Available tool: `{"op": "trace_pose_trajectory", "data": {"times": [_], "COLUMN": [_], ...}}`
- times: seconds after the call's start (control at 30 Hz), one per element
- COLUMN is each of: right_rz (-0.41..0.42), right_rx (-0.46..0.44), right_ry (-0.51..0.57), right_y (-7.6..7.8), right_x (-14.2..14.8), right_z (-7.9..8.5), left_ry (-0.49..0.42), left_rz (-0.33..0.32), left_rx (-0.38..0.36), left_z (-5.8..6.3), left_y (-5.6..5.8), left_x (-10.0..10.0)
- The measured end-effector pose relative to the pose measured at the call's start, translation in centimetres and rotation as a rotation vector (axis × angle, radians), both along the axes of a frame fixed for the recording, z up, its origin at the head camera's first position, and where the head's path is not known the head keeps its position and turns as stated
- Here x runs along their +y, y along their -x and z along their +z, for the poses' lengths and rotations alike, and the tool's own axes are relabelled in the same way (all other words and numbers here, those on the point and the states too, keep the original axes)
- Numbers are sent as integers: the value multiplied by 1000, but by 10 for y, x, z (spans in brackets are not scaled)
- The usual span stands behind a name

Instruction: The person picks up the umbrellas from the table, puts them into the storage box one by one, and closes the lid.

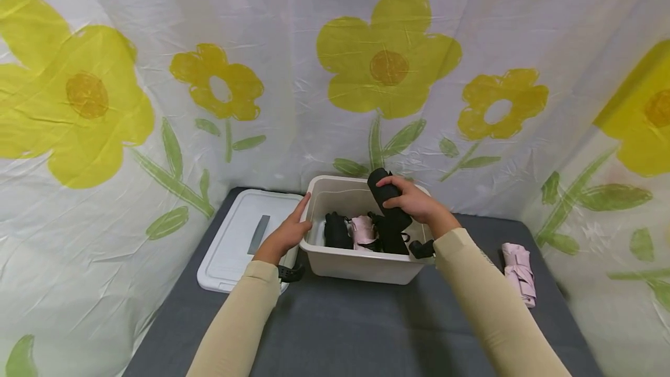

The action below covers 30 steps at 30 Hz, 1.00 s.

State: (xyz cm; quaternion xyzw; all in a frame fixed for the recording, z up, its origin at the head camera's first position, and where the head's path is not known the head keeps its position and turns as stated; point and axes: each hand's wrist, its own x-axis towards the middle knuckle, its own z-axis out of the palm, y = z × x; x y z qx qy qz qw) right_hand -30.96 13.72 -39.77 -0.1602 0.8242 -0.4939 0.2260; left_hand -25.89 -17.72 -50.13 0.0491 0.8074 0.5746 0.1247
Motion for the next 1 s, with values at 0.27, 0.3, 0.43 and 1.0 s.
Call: {"op": "trace_pose_trajectory", "data": {"times": [0.27,0.3,0.43,1.0], "right_rz": [20,28,45,97], "right_rx": [-6,-7,0,-107], "right_ry": [-101,-110,-156,-302], "right_y": [11,12,14,11], "right_x": [-16,-17,-21,-29], "right_z": [-13,-15,-22,-21], "left_ry": [-10,-9,-12,10], "left_rz": [19,17,18,28], "left_rx": [19,18,14,8], "left_z": [0,-1,-3,-3], "left_y": [0,-1,-1,-1], "left_x": [1,1,2,1]}}
